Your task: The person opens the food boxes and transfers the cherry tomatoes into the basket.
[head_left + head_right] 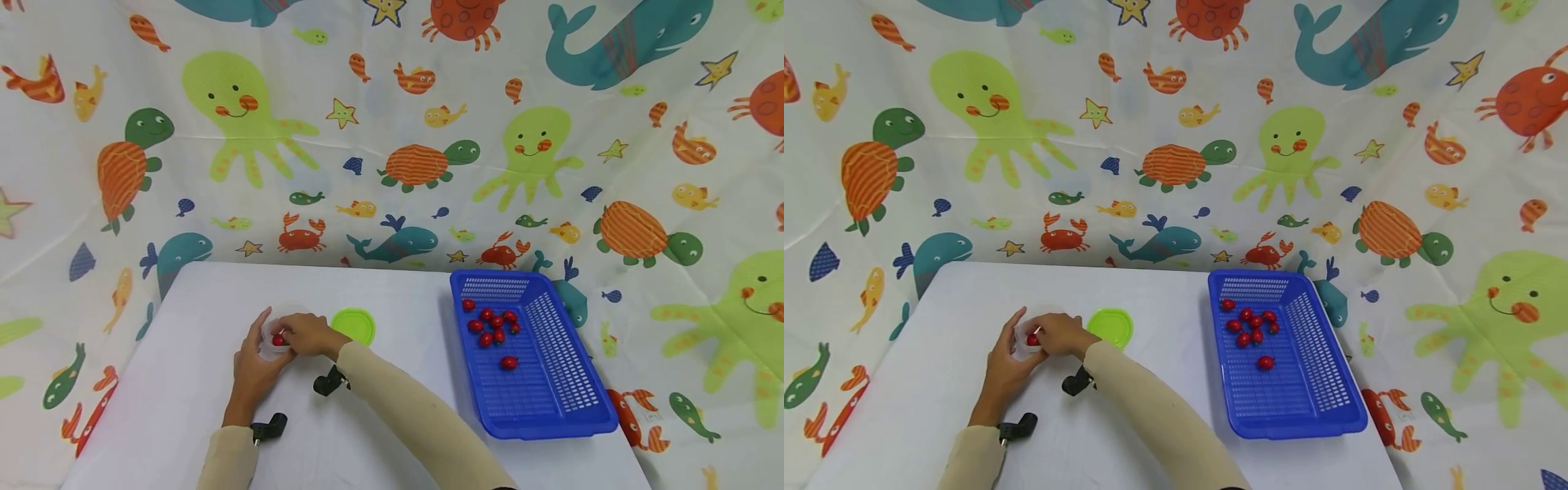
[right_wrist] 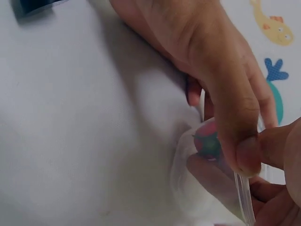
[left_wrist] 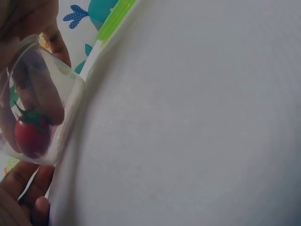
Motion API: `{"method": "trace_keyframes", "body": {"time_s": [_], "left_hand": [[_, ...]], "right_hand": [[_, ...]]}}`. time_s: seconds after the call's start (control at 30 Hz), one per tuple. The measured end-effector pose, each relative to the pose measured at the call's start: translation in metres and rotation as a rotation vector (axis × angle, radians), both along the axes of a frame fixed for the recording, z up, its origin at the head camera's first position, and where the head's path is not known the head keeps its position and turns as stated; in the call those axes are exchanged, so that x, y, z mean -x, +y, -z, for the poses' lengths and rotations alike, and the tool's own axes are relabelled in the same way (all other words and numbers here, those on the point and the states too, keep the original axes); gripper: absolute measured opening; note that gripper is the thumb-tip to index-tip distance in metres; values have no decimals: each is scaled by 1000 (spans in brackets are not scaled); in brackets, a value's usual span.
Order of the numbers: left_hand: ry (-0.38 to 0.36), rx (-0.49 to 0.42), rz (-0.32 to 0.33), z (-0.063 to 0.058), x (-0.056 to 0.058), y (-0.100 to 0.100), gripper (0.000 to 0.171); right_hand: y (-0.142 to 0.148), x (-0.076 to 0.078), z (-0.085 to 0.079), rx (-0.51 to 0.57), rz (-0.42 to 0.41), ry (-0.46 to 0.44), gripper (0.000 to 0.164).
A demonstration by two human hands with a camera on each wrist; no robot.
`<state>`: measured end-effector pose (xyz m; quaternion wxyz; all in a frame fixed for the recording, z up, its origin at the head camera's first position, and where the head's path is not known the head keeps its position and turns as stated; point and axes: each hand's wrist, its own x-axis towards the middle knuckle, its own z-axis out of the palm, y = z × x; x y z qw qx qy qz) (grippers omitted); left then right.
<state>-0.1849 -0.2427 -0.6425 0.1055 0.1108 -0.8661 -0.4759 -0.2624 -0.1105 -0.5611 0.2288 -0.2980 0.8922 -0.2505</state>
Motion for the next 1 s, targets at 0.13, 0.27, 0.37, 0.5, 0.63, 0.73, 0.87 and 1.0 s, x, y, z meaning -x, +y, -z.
{"method": "trace_keyframes", "body": {"time_s": [0.13,0.27,0.37,0.5,0.63,0.73,0.87,1.0], "left_hand": [[4,2,6,0,0,1,96],[13,7,7,-1,-1,1,97],[10,10,5,-1,-1,1,97],[0,8,1,0,0,1,96],[-14,2,1,-1,0,0,96],[-21,-5,1,-1,0,0,96],[-11,-9,1,-1,0,0,97],[-6,-9,2,0,1,1,98]], "right_hand": [[4,1,2,86,22,-66,29],[8,4,4,174,10,-136,28],[10,5,4,214,-7,-166,28],[11,4,5,241,-6,-188,32],[11,3,5,250,8,-198,34],[12,2,4,264,15,-204,35],[13,0,3,286,57,-190,32],[14,-2,1,299,131,-137,29]]}}
